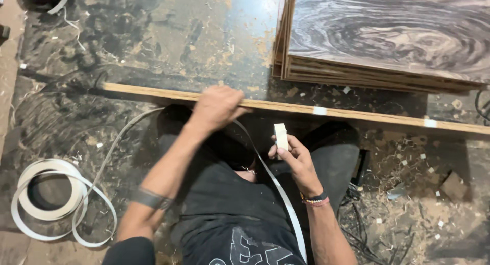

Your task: The person sits on the floor with a long particle board panel across their lap and applies white edge banding tape to its raw edge, pressing the tape along the length. They then run a hand iron along the taped edge to heat-set it, press and smooth the banding by hand, and flip the panel to begin taping another edge.

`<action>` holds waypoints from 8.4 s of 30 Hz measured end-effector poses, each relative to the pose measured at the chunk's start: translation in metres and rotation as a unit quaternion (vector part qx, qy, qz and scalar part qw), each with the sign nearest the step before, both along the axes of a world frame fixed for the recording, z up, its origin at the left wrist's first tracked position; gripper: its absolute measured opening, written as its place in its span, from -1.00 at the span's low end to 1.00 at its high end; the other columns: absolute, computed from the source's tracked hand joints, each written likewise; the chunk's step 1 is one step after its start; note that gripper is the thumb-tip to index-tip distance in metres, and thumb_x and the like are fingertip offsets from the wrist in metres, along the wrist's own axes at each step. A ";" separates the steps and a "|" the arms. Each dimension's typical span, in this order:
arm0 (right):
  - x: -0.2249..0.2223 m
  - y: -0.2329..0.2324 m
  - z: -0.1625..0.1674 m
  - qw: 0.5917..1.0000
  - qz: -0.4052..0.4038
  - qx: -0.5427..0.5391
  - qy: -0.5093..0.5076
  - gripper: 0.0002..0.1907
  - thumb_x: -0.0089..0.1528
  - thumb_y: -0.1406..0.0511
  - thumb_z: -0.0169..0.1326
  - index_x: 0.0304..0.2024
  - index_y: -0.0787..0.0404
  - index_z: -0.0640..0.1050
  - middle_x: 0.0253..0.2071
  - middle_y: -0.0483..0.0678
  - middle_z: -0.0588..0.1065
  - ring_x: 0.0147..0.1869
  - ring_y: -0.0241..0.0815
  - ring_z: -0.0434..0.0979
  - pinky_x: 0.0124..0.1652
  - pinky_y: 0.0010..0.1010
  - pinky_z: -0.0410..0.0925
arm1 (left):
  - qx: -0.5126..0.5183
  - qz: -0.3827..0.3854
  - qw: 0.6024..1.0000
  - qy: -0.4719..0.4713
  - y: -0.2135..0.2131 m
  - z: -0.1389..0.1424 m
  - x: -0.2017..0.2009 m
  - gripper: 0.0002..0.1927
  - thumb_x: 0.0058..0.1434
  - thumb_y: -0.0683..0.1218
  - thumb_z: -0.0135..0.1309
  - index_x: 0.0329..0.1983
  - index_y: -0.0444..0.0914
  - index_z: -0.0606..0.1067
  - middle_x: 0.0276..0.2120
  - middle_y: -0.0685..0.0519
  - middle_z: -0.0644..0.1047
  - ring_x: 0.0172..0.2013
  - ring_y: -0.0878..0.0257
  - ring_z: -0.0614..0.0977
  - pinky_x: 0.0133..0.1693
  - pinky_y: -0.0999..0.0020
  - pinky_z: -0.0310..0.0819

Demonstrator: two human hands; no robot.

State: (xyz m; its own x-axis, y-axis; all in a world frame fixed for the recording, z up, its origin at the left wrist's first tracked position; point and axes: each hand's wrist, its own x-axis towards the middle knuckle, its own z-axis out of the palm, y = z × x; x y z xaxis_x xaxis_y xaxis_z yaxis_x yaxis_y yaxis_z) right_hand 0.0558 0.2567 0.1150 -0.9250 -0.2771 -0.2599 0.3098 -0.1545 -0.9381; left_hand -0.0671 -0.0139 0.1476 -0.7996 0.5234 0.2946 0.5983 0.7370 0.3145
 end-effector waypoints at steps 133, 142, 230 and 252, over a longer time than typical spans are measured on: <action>-0.082 0.285 0.001 0.618 0.029 0.717 0.320 -0.70 0.22 0.20 0.32 -0.03 0.06 0.57 -0.13 -0.12 0.54 0.01 -0.07 0.47 0.22 -0.16 0.23 | -0.083 -0.016 0.994 0.074 -0.071 0.071 0.109 -0.48 -0.04 -0.17 0.17 0.08 -0.10 0.58 -0.44 0.12 0.41 -0.35 0.17 0.49 -0.26 0.23 0.34; -0.118 0.012 0.016 0.696 -0.038 0.575 0.429 -0.60 0.04 0.20 0.38 -0.09 0.10 0.62 -0.14 -0.01 0.60 -0.01 0.07 0.56 -0.02 -0.03 0.26 | 0.131 -0.095 0.986 0.029 0.001 0.107 0.065 -0.73 0.30 0.06 0.20 -0.12 -0.20 0.51 -0.41 0.04 0.40 -0.36 0.07 0.45 -0.28 0.17 0.37; -0.094 0.192 0.060 0.844 -0.020 0.486 0.225 -0.71 0.16 0.36 0.29 -0.04 0.13 0.67 -0.21 -0.08 0.58 -0.23 -0.21 0.59 -0.23 -0.43 0.42 | 0.156 -0.192 0.967 -0.054 0.202 0.016 -0.025 -0.76 0.23 -0.07 0.19 -0.04 -0.15 0.56 -0.11 0.08 0.60 -0.12 0.06 0.64 -0.23 0.15 0.55; 0.014 0.192 -0.066 0.913 -0.257 0.253 -0.190 -0.52 0.38 0.06 0.03 -0.06 0.42 0.46 -0.33 0.15 0.55 -0.28 0.03 0.49 -0.25 -0.10 0.36 | 0.202 -0.187 0.955 -0.114 0.209 -0.002 -0.033 -0.87 0.25 -0.09 0.17 -0.18 -0.16 0.64 -0.20 0.05 0.67 -0.20 0.04 0.69 -0.21 0.16 0.56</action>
